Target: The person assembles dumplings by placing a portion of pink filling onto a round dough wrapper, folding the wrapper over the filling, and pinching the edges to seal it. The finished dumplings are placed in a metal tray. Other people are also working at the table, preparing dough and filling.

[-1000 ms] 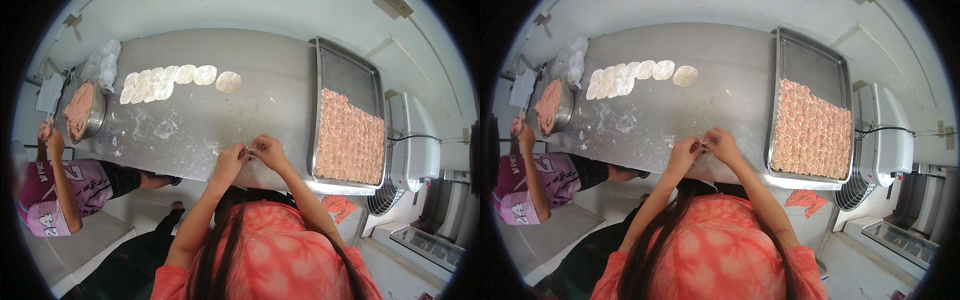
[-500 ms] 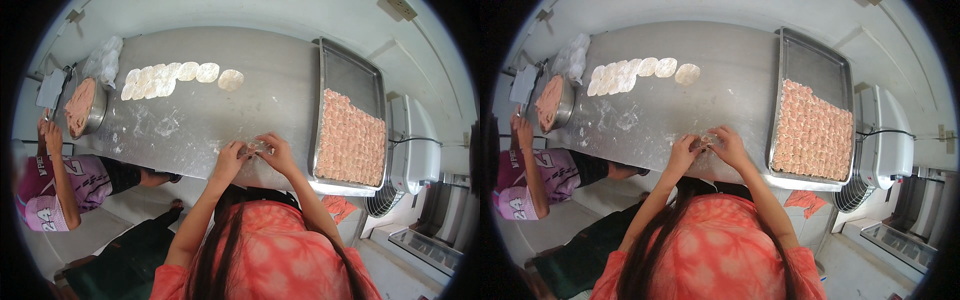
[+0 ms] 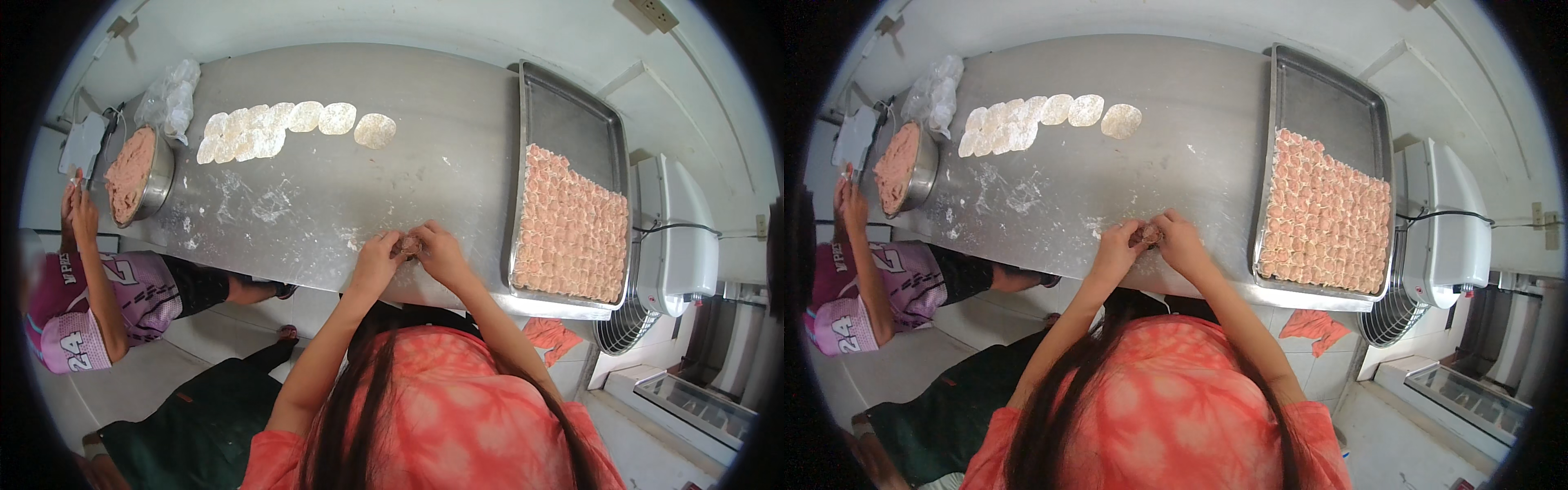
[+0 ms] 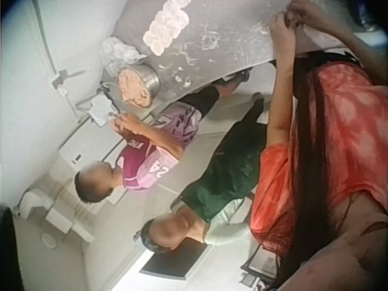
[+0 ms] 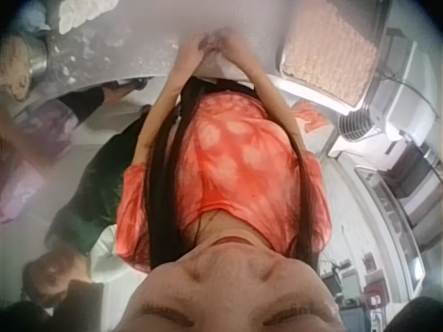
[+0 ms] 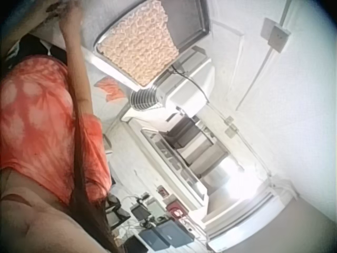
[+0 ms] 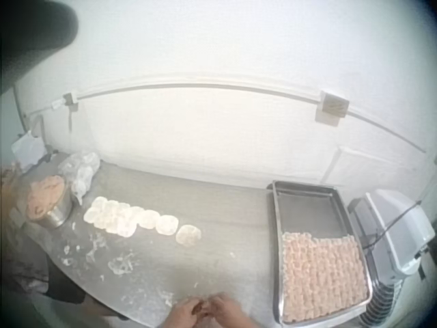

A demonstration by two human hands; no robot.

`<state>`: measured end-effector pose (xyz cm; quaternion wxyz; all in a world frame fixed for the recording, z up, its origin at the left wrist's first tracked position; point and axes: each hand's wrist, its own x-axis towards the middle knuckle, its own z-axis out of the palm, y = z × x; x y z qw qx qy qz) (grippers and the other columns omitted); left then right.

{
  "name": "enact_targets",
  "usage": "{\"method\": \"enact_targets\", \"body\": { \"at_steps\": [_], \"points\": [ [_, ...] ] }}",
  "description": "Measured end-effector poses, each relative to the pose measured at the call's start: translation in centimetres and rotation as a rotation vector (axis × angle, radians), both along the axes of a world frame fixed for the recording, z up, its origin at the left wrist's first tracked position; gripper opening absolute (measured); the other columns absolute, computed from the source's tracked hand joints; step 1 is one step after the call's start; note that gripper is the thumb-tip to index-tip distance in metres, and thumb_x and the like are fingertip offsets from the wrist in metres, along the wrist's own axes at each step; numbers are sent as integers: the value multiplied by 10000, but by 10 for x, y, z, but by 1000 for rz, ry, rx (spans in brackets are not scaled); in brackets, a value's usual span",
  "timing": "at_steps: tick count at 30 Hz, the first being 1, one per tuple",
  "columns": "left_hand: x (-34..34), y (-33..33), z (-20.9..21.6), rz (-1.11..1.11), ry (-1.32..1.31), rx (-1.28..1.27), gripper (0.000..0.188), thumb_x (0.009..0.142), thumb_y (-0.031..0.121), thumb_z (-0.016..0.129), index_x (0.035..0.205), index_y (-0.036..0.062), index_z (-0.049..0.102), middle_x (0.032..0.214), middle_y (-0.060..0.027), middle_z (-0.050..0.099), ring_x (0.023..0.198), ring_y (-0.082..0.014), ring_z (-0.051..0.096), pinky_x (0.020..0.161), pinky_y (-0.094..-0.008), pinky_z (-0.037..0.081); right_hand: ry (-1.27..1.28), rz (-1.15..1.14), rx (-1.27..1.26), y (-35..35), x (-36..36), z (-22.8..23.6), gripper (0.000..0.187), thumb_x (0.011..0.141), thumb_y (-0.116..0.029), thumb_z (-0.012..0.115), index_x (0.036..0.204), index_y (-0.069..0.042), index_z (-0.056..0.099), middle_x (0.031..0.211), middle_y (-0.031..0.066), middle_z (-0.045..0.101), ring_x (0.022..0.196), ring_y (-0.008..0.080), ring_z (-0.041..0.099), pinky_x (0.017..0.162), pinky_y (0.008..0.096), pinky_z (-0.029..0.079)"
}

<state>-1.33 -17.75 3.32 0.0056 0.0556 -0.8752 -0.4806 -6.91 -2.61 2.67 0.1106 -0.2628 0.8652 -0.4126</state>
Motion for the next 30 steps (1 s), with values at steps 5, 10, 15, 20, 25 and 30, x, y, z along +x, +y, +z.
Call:
{"method": "enact_targets", "body": {
  "at_steps": [5,10,15,20,25,30],
  "points": [
    [-1,3,-7,38,-56,-15,230,721,85,705,920,36,603,810,-142,618,748,-301,619,674,-381,500,39,17,-61,2,-4,6,349,659,49,619,992,-55,610,918,142,578,865,362,585,736,407,485],
    [-1,3,-3,43,41,-8,224,723,92,704,916,40,602,779,-131,621,754,-299,624,671,-378,498,38,3,4,4,2,10,362,674,55,592,1020,-49,599,940,148,571,883,367,577,743,411,483],
    [-5,0,1,2,-76,27,244,724,81,698,943,37,600,871,-142,611,796,-308,622,696,-381,501,-21,-4,-125,3,-2,3,301,694,29,574,985,-44,602,923,158,560,878,384,564,742,431,476],
    [-5,-1,-5,-18,82,-3,287,706,41,710,971,19,602,887,-140,606,782,-267,639,677,-350,524,30,-24,-13,3,0,10,234,704,17,576,926,-49,610,911,148,569,848,383,572,715,434,479],
    [-8,1,2,7,37,16,295,696,24,718,968,12,604,847,-132,618,761,-254,648,654,-329,528,34,4,-42,3,-2,5,245,698,22,572,933,-45,598,915,150,567,863,382,565,721,438,476],
    [-7,1,-7,-10,11,2,282,700,52,728,950,12,604,806,-138,627,732,-258,650,644,-328,519,48,9,-4,3,0,6,259,682,33,576,931,-39,591,935,150,566,869,379,562,726,442,471]
  ]
}}
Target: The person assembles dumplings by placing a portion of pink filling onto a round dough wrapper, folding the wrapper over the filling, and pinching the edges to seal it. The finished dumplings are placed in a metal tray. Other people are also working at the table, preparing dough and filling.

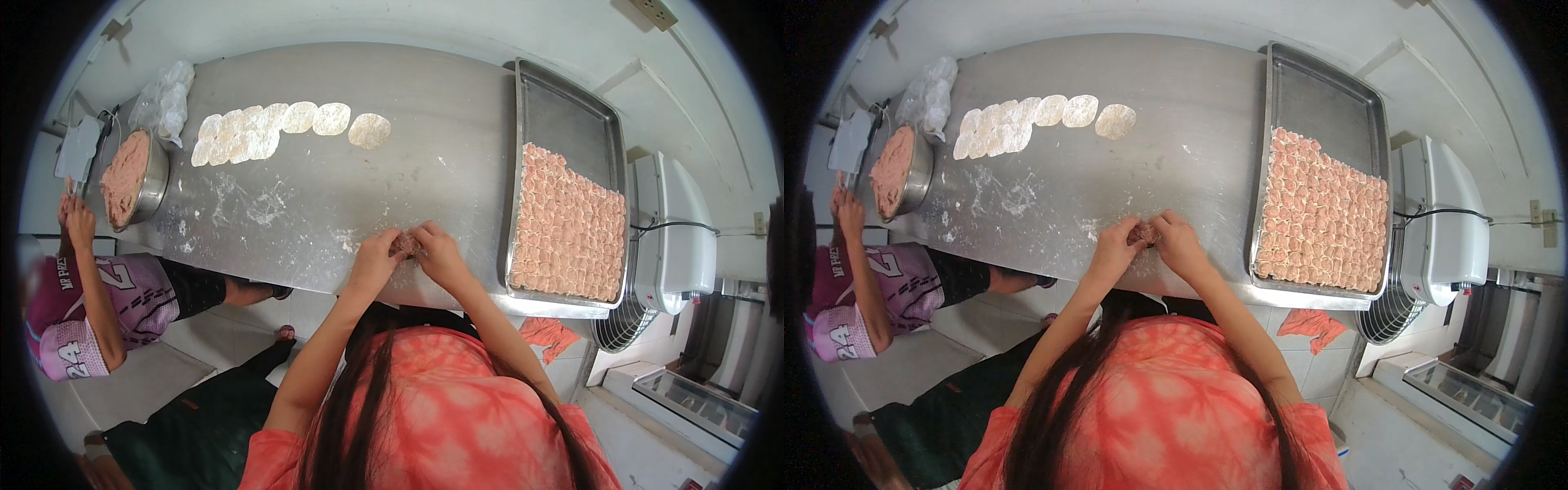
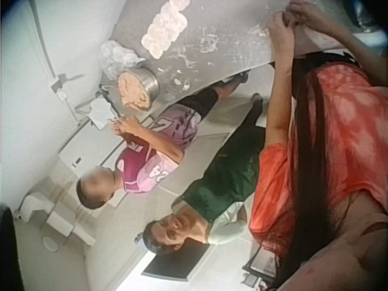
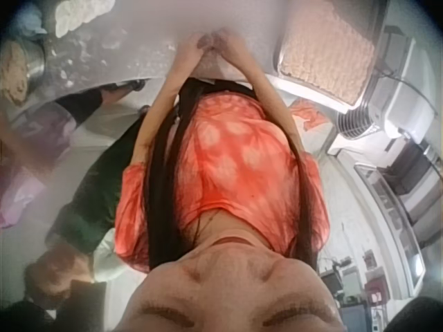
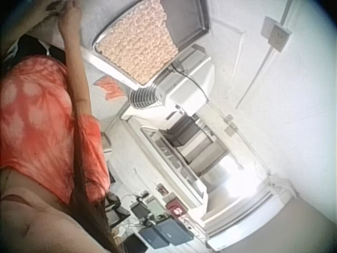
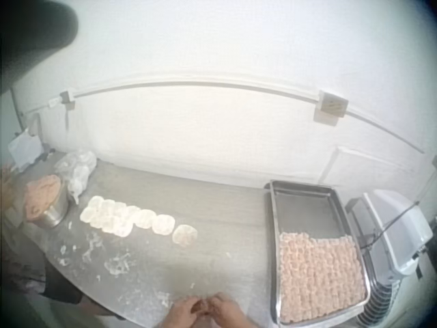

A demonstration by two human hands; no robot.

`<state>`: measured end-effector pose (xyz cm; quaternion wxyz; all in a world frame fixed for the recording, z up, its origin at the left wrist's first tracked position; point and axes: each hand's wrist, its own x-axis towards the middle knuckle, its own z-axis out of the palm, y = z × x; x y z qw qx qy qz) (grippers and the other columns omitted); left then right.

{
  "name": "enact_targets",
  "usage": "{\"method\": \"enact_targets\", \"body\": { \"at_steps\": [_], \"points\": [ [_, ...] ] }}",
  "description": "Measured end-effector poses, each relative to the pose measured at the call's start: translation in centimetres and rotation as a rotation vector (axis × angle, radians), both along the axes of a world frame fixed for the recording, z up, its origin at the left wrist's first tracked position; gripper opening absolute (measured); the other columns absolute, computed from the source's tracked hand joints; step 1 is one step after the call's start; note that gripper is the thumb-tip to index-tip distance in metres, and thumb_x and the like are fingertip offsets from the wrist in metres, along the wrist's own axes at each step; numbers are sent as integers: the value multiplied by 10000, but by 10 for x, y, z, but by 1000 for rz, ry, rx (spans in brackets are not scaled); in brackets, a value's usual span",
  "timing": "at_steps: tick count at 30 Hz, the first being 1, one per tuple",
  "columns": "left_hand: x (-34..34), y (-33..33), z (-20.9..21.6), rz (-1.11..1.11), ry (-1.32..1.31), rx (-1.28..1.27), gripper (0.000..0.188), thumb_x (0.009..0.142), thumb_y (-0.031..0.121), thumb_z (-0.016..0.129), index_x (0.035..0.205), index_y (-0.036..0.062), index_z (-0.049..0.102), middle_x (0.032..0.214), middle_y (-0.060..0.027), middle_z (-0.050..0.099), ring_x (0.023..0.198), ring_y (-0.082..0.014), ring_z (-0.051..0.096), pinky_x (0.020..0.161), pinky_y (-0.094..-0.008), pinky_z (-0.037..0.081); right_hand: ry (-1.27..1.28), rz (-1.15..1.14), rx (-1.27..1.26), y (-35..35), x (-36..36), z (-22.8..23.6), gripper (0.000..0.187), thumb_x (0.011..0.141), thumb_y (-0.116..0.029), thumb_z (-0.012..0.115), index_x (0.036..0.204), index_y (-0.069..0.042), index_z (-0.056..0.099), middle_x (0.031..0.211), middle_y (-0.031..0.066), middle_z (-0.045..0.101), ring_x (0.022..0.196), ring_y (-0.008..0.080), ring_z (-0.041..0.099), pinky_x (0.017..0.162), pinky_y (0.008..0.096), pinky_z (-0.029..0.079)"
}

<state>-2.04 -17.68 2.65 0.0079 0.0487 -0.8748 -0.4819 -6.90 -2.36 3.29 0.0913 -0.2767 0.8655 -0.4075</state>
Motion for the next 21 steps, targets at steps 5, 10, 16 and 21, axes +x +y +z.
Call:
{"method": "enact_targets", "body": {
  "at_steps": [5,10,16,21],
  "points": [
    [0,1,6,8,-5,-84,288,715,99,714,969,38,593,874,-148,617,810,-309,618,687,-383,500,27,-2,-23,2,-3,2,281,690,31,580,962,-39,575,933,160,551,876,383,558,731,443,471],
    [-2,-1,8,-38,97,-130,307,711,62,723,990,21,601,912,-140,626,806,-285,642,681,-349,521,4,-38,3,1,3,4,268,718,21,557,979,-39,566,931,170,548,847,395,565,709,451,473],
    [-3,0,0,-15,7,-44,309,710,24,711,998,16,598,890,-141,634,804,-277,649,697,-336,528,-4,-38,-50,1,1,-6,266,722,17,553,979,-46,571,934,163,553,842,399,567,706,457,472],
    [-6,0,7,-23,-70,20,322,701,11,713,1003,19,601,898,-143,635,810,-261,650,706,-332,528,-35,-21,-25,0,0,-7,257,732,1,556,980,-63,580,941,156,557,850,388,568,718,450,472]
  ]
}}
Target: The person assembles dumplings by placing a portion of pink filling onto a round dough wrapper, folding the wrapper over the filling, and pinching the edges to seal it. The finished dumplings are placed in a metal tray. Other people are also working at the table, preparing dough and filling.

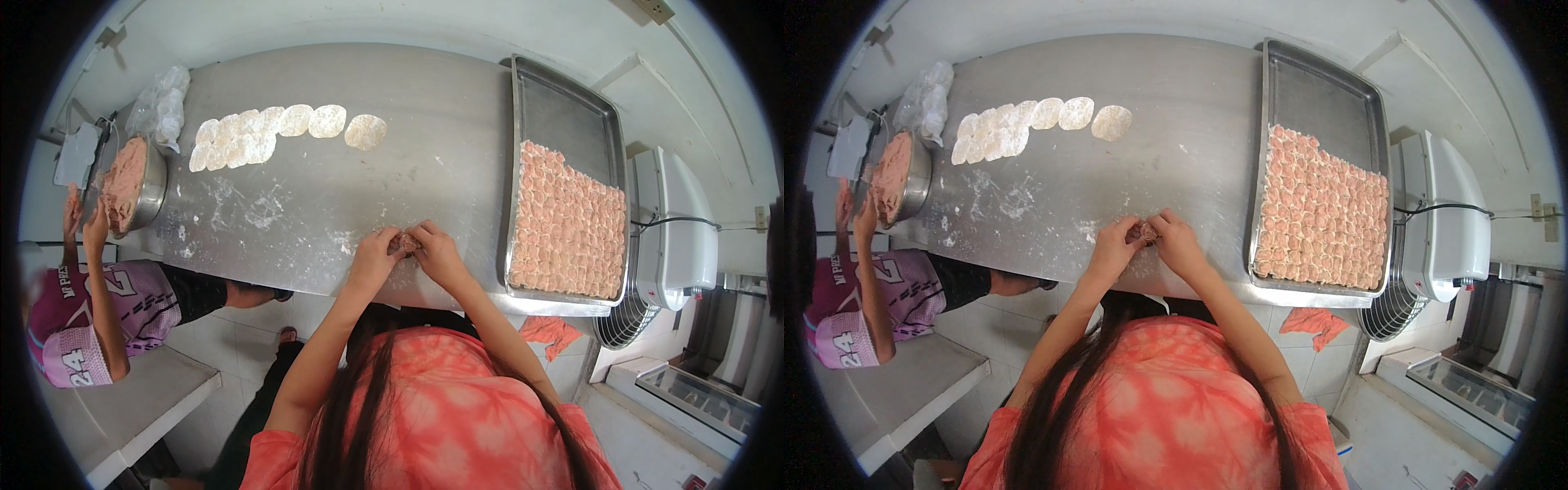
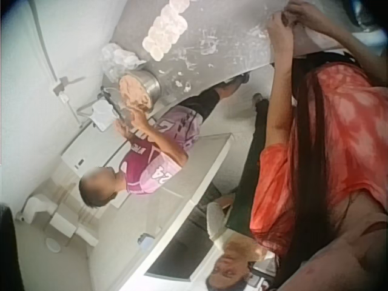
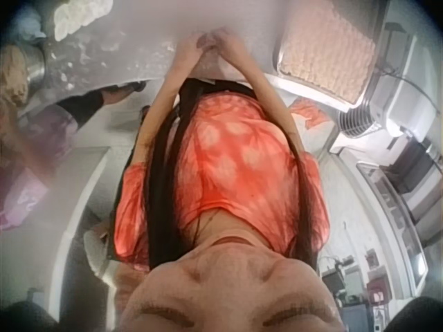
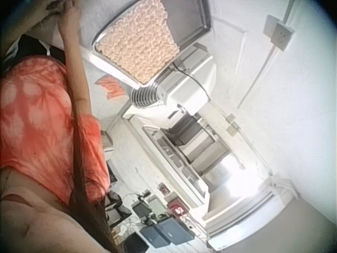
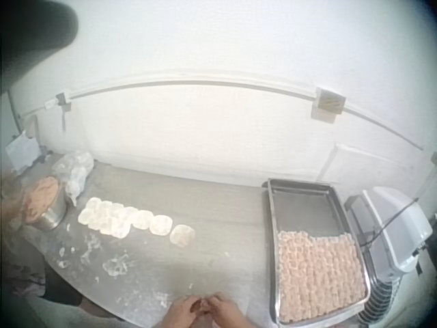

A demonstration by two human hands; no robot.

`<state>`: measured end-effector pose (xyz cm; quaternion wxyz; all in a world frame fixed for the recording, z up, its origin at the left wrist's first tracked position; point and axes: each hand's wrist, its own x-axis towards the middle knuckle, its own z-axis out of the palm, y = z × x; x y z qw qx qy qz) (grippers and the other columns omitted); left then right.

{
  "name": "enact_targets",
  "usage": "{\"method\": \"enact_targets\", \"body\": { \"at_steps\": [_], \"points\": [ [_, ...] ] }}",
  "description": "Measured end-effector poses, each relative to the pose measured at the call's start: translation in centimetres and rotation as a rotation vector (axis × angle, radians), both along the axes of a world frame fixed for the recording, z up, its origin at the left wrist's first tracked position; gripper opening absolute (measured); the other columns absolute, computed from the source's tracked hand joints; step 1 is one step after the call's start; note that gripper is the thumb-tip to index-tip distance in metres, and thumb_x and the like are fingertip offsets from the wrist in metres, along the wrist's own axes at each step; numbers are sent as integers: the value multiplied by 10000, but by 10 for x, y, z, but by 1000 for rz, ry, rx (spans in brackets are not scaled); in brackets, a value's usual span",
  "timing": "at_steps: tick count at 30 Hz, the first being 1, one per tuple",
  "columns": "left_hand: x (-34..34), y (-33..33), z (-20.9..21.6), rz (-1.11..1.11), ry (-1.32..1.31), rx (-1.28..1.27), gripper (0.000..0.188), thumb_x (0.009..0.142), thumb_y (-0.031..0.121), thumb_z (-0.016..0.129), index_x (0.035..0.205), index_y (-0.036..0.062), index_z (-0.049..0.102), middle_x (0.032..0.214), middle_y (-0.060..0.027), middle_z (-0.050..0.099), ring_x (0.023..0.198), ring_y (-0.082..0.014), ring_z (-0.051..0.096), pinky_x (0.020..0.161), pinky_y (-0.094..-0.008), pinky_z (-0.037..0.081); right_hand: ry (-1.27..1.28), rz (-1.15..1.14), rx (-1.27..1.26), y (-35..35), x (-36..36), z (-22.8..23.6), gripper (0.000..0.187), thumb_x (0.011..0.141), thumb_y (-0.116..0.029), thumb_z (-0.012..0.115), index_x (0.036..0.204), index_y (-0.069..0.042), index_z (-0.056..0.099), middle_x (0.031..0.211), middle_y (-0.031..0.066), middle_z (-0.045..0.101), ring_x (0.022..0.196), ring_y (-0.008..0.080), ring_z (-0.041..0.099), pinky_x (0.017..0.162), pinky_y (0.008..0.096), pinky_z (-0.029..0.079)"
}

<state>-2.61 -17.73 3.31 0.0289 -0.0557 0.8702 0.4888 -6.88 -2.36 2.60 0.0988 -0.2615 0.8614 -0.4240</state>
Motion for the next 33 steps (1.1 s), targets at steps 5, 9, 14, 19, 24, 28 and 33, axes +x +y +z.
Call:
{"method": "enact_targets", "body": {
  "at_steps": [5,9,14,19,24,28,33],
  "points": [
    [9,-17,-2,79,94,-42,352,683,24,716,1014,19,596,900,-138,621,798,-267,625,699,-342,507,126,75,10,-4,4,-2,219,741,-20,577,956,-58,593,924,133,566,872,337,575,746,417,472],
    [27,-49,2,206,76,-96,341,704,24,686,1030,14,586,940,-139,595,804,-281,599,712,-342,488,-22,99,-61,14,-20,16,216,764,-9,562,970,-54,608,921,126,574,864,322,587,738,399,481],
    [62,-84,-15,292,310,-313,307,779,41,566,1081,-9,542,1145,-211,485,1033,-372,508,854,-407,443,99,-332,-114,129,-118,65,304,682,79,633,963,-38,632,958,112,622,854,257,630,746,331,513],
    [69,-76,-31,286,320,-525,301,773,96,527,1056,-8,533,1126,-212,487,1054,-403,470,920,-454,372,180,-573,112,256,-221,65,331,645,43,665,961,-54,665,946,118,657,810,236,643,736,318,509],
    [67,-74,-26,278,256,-544,322,764,126,510,1061,-1,511,1128,-214,476,1048,-417,456,913,-472,361,172,-449,448,293,-265,27,340,633,49,625,954,-53,673,868,126,671,765,234,649,687,321,506],
    [68,-75,-26,266,249,-573,325,767,131,508,1064,-1,506,1134,-214,470,1051,-418,452,911,-473,356,37,-384,410,290,-273,12,304,637,-3,622,922,-79,693,808,136,673,786,287,646,725,348,506],
    [67,-74,-26,261,271,-603,328,770,144,506,1062,-6,506,1135,-214,468,1046,-417,454,906,-472,359,32,-287,385,286,-271,13,309,655,30,559,904,-66,714,769,120,683,739,259,653,697,326,510]
  ]
}}
